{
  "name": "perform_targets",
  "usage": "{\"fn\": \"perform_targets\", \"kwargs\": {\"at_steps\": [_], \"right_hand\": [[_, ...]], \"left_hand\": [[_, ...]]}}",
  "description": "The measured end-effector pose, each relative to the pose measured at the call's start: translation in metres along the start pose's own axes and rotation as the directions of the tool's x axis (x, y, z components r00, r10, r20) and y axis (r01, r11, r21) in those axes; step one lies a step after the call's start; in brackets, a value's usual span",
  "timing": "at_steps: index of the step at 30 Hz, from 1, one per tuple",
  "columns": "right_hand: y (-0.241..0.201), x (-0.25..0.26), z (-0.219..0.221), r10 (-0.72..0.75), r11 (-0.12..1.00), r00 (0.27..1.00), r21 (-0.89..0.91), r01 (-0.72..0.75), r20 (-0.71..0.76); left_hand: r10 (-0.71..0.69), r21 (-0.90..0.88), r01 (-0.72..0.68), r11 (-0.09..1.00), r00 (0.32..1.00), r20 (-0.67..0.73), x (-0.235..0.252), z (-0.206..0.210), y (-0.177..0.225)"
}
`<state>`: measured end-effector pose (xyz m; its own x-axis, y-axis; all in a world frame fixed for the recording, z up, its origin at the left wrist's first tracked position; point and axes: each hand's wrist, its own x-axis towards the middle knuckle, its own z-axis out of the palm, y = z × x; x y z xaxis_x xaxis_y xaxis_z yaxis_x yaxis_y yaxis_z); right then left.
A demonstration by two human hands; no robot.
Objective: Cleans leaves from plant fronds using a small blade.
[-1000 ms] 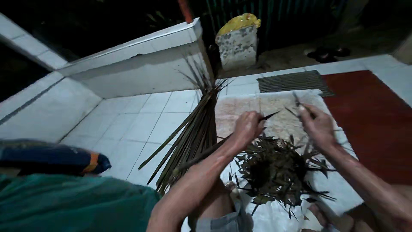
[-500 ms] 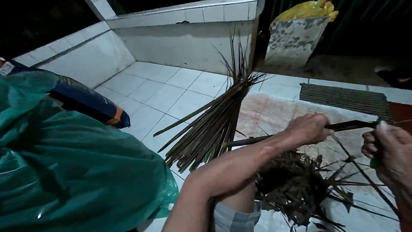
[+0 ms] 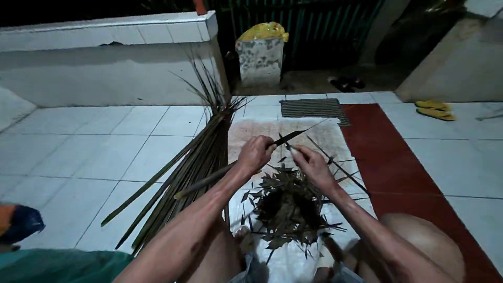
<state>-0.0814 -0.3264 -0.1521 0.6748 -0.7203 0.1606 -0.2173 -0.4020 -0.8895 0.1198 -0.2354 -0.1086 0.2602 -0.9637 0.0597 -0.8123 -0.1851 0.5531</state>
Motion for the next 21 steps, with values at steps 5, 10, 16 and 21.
{"fn": "perform_targets", "kwargs": {"at_steps": [5,10,16,21], "right_hand": [[-0.003,-0.006,0.001,0.017,1.0,0.999,-0.022,-0.016,0.032],[-0.012,-0.009,-0.001,0.104,0.987,0.994,-0.119,-0.108,-0.044],[-0.014,-0.008,-0.001,0.161,0.975,0.981,-0.135,-0.176,-0.112],[-0.009,-0.005,-0.005,0.194,0.963,0.971,-0.161,-0.215,-0.139]], "left_hand": [[0.03,0.075,-0.03,0.997,1.0,0.009,0.003,0.007,0.004],[0.024,0.16,-0.023,0.987,1.0,-0.005,0.004,0.011,0.013],[-0.002,0.262,0.014,0.965,0.999,-0.046,0.0,0.014,0.032],[0.003,0.287,0.007,0.958,0.999,-0.033,-0.003,0.013,0.038]]}}
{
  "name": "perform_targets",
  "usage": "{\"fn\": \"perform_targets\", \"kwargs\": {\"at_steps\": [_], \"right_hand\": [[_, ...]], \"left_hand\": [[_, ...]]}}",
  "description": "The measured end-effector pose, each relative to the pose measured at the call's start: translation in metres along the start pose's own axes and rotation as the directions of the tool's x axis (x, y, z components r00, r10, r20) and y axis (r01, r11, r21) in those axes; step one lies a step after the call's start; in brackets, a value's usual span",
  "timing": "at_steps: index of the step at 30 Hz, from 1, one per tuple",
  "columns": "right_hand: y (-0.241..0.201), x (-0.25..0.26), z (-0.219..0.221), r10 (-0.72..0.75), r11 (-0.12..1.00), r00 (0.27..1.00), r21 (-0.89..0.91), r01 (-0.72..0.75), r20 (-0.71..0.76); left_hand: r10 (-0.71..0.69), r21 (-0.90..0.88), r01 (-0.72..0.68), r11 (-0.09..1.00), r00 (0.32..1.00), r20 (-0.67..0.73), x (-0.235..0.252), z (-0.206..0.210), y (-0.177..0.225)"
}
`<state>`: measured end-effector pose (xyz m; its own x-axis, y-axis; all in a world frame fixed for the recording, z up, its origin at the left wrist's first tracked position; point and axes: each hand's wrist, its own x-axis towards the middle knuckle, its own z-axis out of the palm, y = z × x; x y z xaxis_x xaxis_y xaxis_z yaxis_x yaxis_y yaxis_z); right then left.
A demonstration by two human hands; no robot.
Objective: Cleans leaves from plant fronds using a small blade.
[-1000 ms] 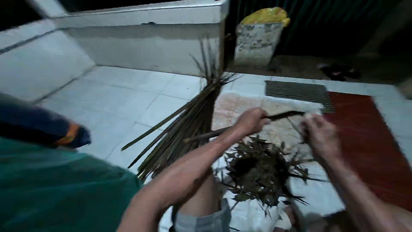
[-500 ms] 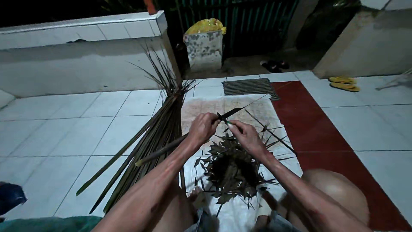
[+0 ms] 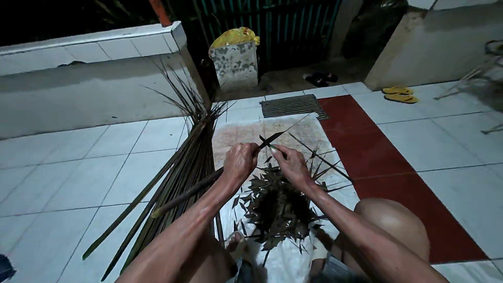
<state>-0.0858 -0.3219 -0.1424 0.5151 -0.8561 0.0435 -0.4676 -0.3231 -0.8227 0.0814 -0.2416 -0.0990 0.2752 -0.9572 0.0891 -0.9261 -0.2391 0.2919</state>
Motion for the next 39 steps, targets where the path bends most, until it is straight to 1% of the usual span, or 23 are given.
{"fn": "perform_targets", "kwargs": {"at_steps": [2,7,11,17,21,24,27,31,34,36,39], "right_hand": [[0.002,0.001,0.0,-0.007,1.0,1.0,-0.014,0.007,-0.006],[0.004,0.004,0.001,0.032,0.999,0.999,-0.04,-0.033,-0.032],[0.013,0.009,-0.002,0.019,0.999,0.997,-0.03,-0.021,-0.079],[0.027,0.02,-0.006,0.048,0.998,0.987,-0.028,-0.053,-0.156],[0.028,0.024,-0.013,0.102,0.993,0.974,-0.04,-0.112,-0.205],[0.03,0.025,-0.02,0.092,0.995,0.966,-0.012,-0.098,-0.24],[0.027,0.021,-0.02,0.037,0.999,0.979,0.028,-0.032,-0.2],[0.016,0.012,-0.014,-0.038,0.998,0.999,0.055,0.039,-0.018],[0.01,0.009,-0.011,-0.044,0.998,0.995,0.053,0.04,0.091],[0.008,0.009,-0.01,-0.015,1.0,0.995,0.026,0.013,0.101],[0.011,0.011,-0.014,0.02,0.999,0.998,-0.03,-0.018,0.064]], "left_hand": [[0.007,-0.015,-0.007,1.0,1.0,0.002,-0.001,0.0,-0.001],[0.008,-0.045,-0.007,0.999,1.0,0.008,-0.002,-0.003,-0.003],[0.004,-0.109,-0.002,0.994,1.0,0.021,-0.003,-0.006,-0.008],[-0.012,-0.203,0.025,0.979,0.998,0.065,-0.007,-0.009,-0.018],[-0.018,-0.195,0.031,0.98,0.998,0.067,-0.011,-0.012,-0.022],[-0.038,-0.144,0.046,0.989,0.997,0.062,-0.014,-0.016,-0.024],[-0.029,-0.051,0.03,0.998,0.999,0.026,-0.017,-0.019,-0.024],[0.004,0.072,-0.004,0.997,1.0,0.002,-0.021,-0.02,-0.018],[0.003,0.135,-0.002,0.991,1.0,0.0,-0.021,-0.02,-0.012],[0.01,0.165,-0.01,0.986,1.0,-0.001,-0.021,-0.021,-0.008],[0.045,0.184,-0.042,0.982,0.999,-0.017,-0.021,-0.019,-0.006]]}}
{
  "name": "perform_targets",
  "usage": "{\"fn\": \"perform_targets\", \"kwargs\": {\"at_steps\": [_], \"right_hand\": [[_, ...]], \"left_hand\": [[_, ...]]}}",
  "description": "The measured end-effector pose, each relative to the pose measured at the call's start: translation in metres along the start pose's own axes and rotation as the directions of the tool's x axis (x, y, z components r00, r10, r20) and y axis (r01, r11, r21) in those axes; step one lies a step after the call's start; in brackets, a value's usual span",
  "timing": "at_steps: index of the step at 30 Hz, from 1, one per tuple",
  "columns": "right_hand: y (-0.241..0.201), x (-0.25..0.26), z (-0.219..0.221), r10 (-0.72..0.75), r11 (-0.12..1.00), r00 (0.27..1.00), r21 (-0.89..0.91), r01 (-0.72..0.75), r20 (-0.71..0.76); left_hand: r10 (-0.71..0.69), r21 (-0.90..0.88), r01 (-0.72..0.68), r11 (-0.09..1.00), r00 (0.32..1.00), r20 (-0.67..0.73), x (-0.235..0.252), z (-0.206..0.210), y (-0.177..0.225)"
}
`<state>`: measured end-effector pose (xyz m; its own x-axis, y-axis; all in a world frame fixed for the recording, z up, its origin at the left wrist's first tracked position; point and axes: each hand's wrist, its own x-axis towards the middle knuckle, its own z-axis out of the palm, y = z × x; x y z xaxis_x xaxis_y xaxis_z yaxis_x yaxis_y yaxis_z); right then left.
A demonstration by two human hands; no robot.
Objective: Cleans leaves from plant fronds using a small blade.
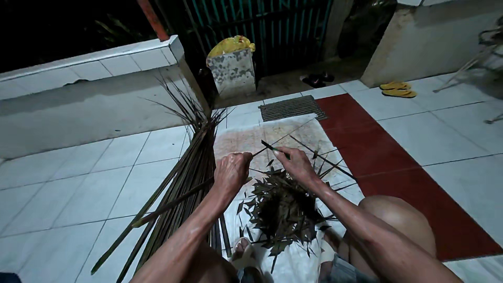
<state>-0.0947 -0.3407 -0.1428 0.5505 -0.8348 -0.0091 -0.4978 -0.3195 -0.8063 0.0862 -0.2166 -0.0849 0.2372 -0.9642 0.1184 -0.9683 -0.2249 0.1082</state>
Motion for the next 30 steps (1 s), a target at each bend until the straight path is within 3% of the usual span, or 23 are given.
{"fn": "perform_targets", "kwargs": {"at_steps": [8,12,16,18,24,30], "right_hand": [[0.018,0.014,-0.014,0.16,0.986,0.972,-0.022,-0.167,-0.173],[0.022,0.014,-0.015,0.078,0.997,0.957,0.037,-0.07,-0.278],[0.016,0.002,0.0,-0.123,0.983,0.982,0.12,0.141,-0.144],[0.015,0.001,0.008,-0.168,0.974,0.983,0.142,0.177,-0.071],[0.014,0.004,0.01,-0.151,0.984,0.985,0.077,0.158,-0.085],[0.019,0.013,-0.002,-0.041,0.995,0.986,0.08,0.055,-0.165]], "left_hand": [[0.017,0.001,-0.017,1.0,1.0,0.007,-0.002,-0.003,0.0],[-0.026,-0.232,0.041,0.972,0.997,0.068,0.002,-0.003,-0.017],[-0.009,-0.502,0.071,0.862,0.992,0.124,0.006,0.002,-0.031],[-0.001,-0.57,0.083,0.817,0.99,0.141,0.007,0.001,-0.031],[-0.029,-0.641,0.153,0.752,0.979,0.2,0.006,-0.002,-0.029],[0.011,-0.661,0.128,0.739,0.979,0.201,0.005,0.0,-0.034]]}}
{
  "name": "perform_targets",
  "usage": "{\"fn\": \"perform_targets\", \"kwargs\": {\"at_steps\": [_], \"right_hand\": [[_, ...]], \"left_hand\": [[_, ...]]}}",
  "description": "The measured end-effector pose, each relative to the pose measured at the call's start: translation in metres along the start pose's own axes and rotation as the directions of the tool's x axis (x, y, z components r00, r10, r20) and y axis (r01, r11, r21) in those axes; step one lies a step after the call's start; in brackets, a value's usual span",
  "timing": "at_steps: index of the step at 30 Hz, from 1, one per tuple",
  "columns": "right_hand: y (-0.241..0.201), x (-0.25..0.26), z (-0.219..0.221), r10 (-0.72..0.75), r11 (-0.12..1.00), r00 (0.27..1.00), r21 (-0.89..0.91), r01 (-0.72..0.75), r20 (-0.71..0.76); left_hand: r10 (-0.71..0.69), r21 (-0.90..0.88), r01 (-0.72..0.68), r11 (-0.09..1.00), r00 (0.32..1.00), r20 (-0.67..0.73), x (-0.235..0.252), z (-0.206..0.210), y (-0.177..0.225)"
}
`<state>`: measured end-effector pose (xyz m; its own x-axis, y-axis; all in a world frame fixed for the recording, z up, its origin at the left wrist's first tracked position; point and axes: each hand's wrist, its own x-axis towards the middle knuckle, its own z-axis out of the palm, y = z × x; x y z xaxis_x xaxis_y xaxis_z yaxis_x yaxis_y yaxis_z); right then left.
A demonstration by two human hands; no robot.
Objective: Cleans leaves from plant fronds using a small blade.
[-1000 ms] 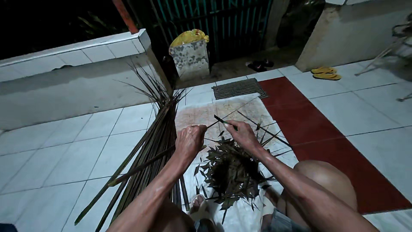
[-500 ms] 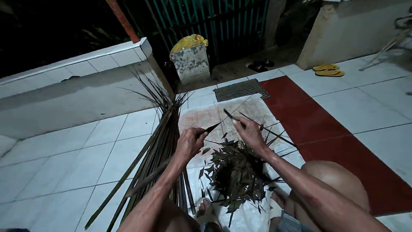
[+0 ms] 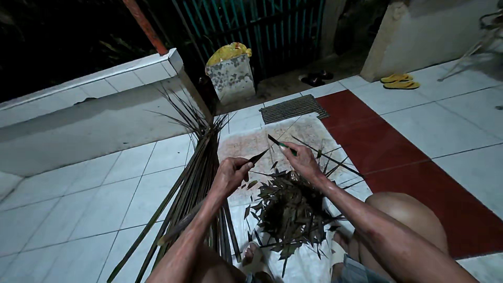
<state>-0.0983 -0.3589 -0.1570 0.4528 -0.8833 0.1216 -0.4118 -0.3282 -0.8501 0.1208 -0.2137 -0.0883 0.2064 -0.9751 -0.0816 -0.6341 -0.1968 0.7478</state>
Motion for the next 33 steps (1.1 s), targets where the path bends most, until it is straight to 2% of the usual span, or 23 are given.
{"fn": "perform_targets", "kwargs": {"at_steps": [5,9,11,13,15,17,19,22,25,28,30,33], "right_hand": [[0.011,0.015,-0.011,0.115,0.993,0.984,0.009,-0.115,-0.137],[0.009,0.016,-0.022,0.088,0.994,0.969,0.081,-0.071,-0.229],[0.009,0.013,-0.023,0.063,0.984,0.984,0.175,-0.033,-0.168],[0.007,0.008,-0.017,0.037,0.963,0.999,0.267,-0.029,-0.023],[-0.001,0.0,-0.006,0.004,0.928,0.989,0.368,-0.059,0.149],[-0.008,-0.005,0.003,-0.027,0.884,0.968,0.458,-0.093,0.25],[-0.011,-0.006,0.008,-0.039,0.849,0.967,0.519,-0.102,0.253],[-0.01,0.0,0.006,-0.053,0.834,0.982,0.549,-0.055,0.18],[-0.008,0.006,0.001,-0.023,0.849,0.995,0.527,-0.031,0.096],[-0.005,0.003,-0.001,-0.006,0.931,0.999,0.364,-0.011,0.048],[-0.011,-0.005,0.003,-0.047,0.965,0.997,0.261,0.029,0.064],[-0.026,-0.018,0.012,-0.089,0.979,0.985,0.195,0.06,0.145]], "left_hand": [[-0.027,-0.011,0.027,1.0,1.0,0.013,-0.004,-0.003,-0.001],[-0.054,-0.064,0.055,0.996,0.998,0.023,-0.006,-0.009,-0.005],[-0.052,-0.079,0.054,0.995,0.998,0.023,-0.006,-0.011,-0.007],[-0.044,-0.094,0.047,0.995,0.999,0.028,-0.005,-0.01,-0.006],[-0.035,-0.104,0.039,0.994,0.998,0.043,-0.004,-0.007,-0.004],[-0.031,-0.112,0.04,0.993,0.997,0.077,-0.003,-0.002,0.001],[-0.03,-0.134,0.045,0.99,0.993,0.115,-0.002,0.003,0.004],[-0.012,-0.158,0.037,0.987,0.988,0.156,-0.002,0.004,0.005],[-0.005,-0.143,0.029,0.989,0.985,0.171,-0.003,0.001,-0.001],[0.011,-0.12,0.004,0.993,0.992,0.128,-0.002,0.0,-0.008],[0.002,-0.066,0.003,0.998,0.998,0.069,0.0,0.001,-0.011],[0.011,0.122,-0.009,0.992,1.0,-0.018,0.003,0.003,-0.007]]}}
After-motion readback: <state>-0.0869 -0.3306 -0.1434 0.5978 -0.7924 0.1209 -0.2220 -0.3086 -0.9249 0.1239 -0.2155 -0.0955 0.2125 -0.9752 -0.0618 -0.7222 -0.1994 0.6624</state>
